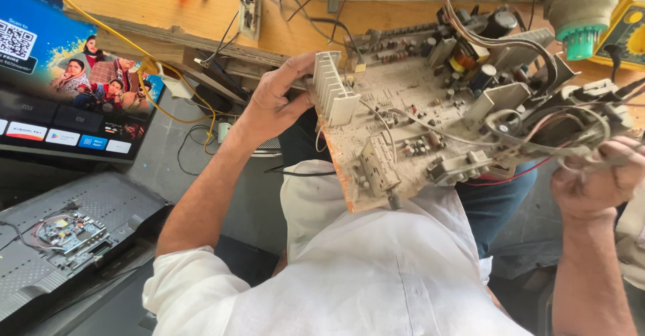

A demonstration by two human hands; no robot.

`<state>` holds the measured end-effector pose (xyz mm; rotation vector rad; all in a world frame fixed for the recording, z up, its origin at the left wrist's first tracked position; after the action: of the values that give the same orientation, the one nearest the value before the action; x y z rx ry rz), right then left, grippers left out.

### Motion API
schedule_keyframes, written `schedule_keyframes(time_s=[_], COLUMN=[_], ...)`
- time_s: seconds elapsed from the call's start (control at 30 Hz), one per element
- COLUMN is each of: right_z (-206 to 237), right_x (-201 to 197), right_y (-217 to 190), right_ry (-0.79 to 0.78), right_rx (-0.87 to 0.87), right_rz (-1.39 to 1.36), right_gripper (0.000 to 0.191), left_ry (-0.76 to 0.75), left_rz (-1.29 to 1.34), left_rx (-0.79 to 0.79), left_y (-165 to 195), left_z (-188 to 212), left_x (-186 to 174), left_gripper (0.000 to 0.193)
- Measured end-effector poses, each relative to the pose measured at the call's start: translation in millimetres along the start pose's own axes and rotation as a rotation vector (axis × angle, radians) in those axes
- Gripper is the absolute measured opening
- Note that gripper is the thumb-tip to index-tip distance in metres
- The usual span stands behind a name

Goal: The person removes a small circuit board from a larger assembly, then uses a soldering iron to work on specific points on the green PCB. The person holds the board with one hand and applies the soldering iron with the other, focusing on a small area near the edge.

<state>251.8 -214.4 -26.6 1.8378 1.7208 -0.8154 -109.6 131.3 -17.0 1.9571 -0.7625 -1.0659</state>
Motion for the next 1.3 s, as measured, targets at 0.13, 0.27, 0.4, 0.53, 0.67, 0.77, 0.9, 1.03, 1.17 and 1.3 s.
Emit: schedule_keyframes(time_s=[0.13, 0.27, 0.4, 0.53, 0.67, 0.77, 0.9, 1.03, 1.17, 1.3], right_z=[4, 3, 9, 26, 34, 16, -33, -91, -131, -168], right_x=[-20, -38, -47, -60, -70, -72, -64, -39, -8, 7], right_y=[-1, -6, -1, 0, -15, -37, -60, -56, -41, -36], right_ry=[-0.056, 0.041, -0.067, -0.126, -0.146, -0.134, -0.209, -0.272, -0.265, -0.273], right_rx=[-0.045, -0.113, 0.081, 0.173, 0.29, 0.384, 0.496, 0.365, 0.502, 0.603], right_rz=[0.042, -0.014, -0.297, -0.507, -0.519, -0.49, -0.531, -0.553, -0.762, -0.657], right_gripper=[0.006, 0.015, 0.009, 0.009, 0.012, 0.017, 0.01, 0.012, 0.013, 0.013], left_ry=[-0.013, 0.05, 0.153, 0.23, 0.294, 0.369, 0.419, 0.477, 0.54, 0.584], left_rz=[0.479, 0.613, 0.594, 0.654, 0.551, 0.549, 0.642, 0.679, 0.818, 0.941], left_rx=[0.065, 0.075, 0.13, 0.121, 0.131, 0.06, -0.043, -0.181, -0.226, -0.227], left_y=[8, 18, 22, 17, 13, 11, 14, 18, 20, 15], left_z=[3, 6, 10, 18, 28, 33, 24, 5, -9, -17], left_x=[5, 8, 11, 15, 19, 20, 29, 37, 42, 45], left_gripper=[0.057, 0.053, 0.052, 0.056, 0.061, 0.055, 0.042, 0.035, 0.036, 0.033])
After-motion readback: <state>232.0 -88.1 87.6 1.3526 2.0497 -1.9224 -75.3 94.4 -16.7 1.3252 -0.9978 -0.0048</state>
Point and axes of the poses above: each hand's wrist, its own z-axis away from the middle knuckle, its own x-axis out of the palm, y = z × x, the point moved 3 cm from there along -z, towards the middle knuckle, and after that the axes turned 7 degrees about -y, right-handed, at the moved point
